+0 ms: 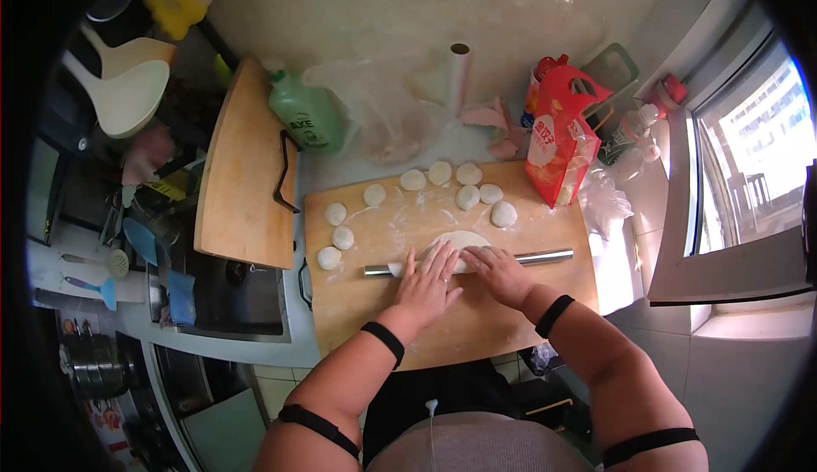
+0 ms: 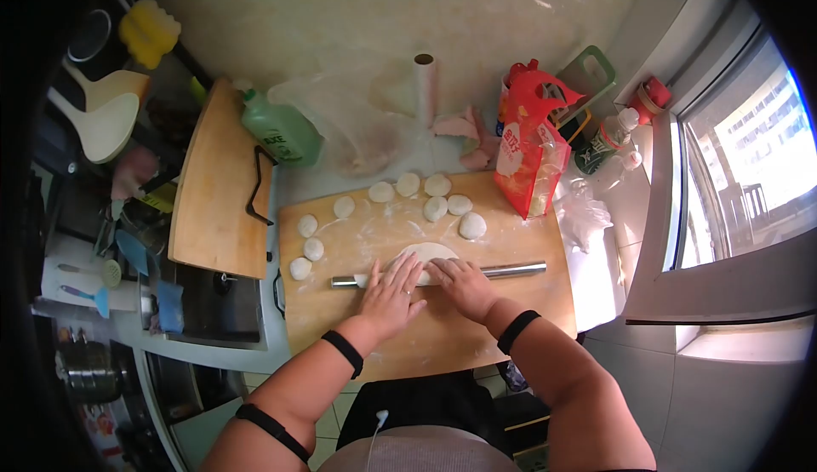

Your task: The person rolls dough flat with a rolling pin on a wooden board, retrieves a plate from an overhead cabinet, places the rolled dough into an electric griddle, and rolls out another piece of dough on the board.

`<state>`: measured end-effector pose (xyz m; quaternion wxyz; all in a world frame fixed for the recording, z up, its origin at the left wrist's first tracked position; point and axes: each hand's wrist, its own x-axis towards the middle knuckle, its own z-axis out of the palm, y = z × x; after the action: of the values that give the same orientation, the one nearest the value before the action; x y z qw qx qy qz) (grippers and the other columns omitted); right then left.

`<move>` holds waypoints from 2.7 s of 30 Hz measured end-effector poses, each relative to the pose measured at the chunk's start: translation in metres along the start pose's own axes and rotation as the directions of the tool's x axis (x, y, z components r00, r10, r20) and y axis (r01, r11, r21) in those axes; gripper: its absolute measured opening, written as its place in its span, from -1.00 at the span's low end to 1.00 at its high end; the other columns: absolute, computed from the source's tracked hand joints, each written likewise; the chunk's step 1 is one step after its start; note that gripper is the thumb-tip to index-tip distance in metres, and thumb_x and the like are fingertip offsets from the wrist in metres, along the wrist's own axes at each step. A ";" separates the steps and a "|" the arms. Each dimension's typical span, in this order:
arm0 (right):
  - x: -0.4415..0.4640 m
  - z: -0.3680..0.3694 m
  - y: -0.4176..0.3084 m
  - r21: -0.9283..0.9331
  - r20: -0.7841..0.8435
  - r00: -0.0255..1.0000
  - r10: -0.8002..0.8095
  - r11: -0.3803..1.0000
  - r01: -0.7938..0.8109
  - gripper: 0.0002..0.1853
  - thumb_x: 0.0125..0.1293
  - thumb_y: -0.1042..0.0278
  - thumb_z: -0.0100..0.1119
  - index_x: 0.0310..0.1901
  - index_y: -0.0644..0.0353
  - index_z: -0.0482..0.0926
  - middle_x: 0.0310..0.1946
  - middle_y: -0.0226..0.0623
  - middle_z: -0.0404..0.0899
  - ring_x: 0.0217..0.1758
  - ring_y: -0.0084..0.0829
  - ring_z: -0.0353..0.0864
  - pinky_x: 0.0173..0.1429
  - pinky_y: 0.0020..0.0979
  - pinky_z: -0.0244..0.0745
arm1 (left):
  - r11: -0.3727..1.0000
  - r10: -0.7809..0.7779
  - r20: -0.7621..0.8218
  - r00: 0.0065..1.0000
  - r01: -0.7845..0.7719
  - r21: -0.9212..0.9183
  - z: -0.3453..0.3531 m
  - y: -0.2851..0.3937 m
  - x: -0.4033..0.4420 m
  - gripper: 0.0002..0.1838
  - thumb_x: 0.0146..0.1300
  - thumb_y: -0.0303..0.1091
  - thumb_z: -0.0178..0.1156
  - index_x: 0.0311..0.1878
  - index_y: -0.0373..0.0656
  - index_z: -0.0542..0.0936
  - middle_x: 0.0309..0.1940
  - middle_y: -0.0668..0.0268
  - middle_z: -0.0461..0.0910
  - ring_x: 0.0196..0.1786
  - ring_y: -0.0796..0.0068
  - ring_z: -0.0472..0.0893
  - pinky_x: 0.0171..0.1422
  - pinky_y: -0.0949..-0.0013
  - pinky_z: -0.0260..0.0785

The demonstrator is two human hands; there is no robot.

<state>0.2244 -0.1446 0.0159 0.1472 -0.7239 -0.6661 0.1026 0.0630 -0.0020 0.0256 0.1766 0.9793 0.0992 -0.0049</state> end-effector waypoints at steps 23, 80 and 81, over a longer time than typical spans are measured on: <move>-0.027 0.024 -0.170 0.518 0.116 0.901 0.418 0.749 -0.414 -0.12 0.06 0.38 0.30 0.39 0.36 0.06 0.11 0.22 0.27 0.06 0.17 0.47 0.14 -0.14 0.50 | -0.773 -0.255 0.621 0.741 0.229 -0.591 0.028 0.021 -0.103 -0.07 0.28 0.49 -0.39 0.29 -0.21 0.33 0.18 0.13 0.46 0.23 0.22 0.45 0.37 0.13 0.22; -0.110 0.000 -0.010 -0.110 -0.456 0.820 0.346 0.892 -0.438 -0.41 0.11 0.60 -0.01 0.27 0.36 0.34 0.06 0.14 0.37 0.09 0.06 0.41 0.19 -0.06 0.36 | -0.030 -0.815 0.311 0.489 0.501 -0.865 0.058 -0.027 -0.116 -0.71 0.07 -0.52 0.17 -0.08 -0.26 0.50 -0.26 0.20 0.57 -0.39 0.39 0.62 -0.36 0.37 0.49; -0.101 0.001 -0.023 -0.105 -0.452 0.823 0.343 0.896 -0.431 -0.41 0.11 0.60 -0.01 0.27 0.36 0.34 0.06 0.14 0.37 0.09 0.06 0.41 0.19 -0.06 0.36 | 0.022 -0.840 0.297 0.455 0.575 -0.818 0.058 -0.029 -0.123 -0.68 0.08 -0.55 0.18 -0.05 -0.21 0.48 -0.11 0.13 0.54 -0.23 0.32 0.66 -0.22 0.32 0.54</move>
<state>0.1937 -0.2431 0.0185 0.1894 -0.8601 -0.4636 -0.0969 -0.0618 -0.0197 -0.0332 0.5825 0.5523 0.5896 0.0891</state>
